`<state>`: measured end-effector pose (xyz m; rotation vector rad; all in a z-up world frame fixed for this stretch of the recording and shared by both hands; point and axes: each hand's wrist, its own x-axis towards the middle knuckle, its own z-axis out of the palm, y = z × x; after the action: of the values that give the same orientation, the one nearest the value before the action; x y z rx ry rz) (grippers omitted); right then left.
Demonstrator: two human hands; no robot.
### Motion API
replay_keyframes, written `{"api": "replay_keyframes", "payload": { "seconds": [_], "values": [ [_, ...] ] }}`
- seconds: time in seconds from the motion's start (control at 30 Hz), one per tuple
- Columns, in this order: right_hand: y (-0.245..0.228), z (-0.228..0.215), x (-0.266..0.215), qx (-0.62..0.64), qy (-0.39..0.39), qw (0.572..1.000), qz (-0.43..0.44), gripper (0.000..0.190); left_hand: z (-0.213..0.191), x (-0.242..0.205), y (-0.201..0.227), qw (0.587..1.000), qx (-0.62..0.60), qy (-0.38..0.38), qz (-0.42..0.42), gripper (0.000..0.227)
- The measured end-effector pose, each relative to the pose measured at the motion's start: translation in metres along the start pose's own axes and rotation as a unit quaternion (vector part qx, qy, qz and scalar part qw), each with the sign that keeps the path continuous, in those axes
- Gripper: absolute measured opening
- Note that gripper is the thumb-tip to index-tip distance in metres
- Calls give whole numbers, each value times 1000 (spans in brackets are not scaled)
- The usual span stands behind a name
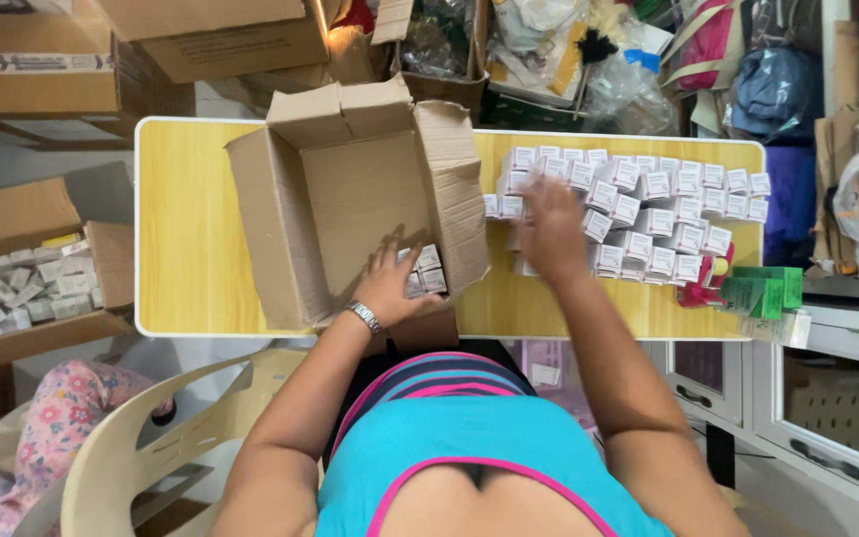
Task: The person places small white boxes one by one into a larger cardboard box, arranging them in neat rows. The hands pick up boxes from a pile on the table and transfer them into the shipping box, continuing until the box is nearly full.
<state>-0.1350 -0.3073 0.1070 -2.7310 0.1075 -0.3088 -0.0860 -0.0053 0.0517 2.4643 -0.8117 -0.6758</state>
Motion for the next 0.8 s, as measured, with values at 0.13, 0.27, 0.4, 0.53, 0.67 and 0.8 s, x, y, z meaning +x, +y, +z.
{"api": "replay_keyframes", "payload": {
  "seconds": [0.13,0.27,0.4,0.53,0.67,0.8],
  "values": [
    [35,-11,46,-101,-30,992,63,75,4,-7,10,991,36,-120,-38,130],
    [47,-6,72,-123,-116,983,72,82,11,2,8,996,11,-93,11,129],
    [47,-1,80,-162,-167,968,95,65,19,6,-3,995,5,-93,33,126],
    [27,-20,85,-179,-119,969,121,50,14,6,-8,994,5,-96,45,122],
    [-25,-43,63,-19,46,998,38,52,-5,2,-18,1000,-28,2,5,106],
    [-100,-26,35,117,45,989,-78,47,-28,-14,-29,958,-161,217,96,110]
  ]
}}
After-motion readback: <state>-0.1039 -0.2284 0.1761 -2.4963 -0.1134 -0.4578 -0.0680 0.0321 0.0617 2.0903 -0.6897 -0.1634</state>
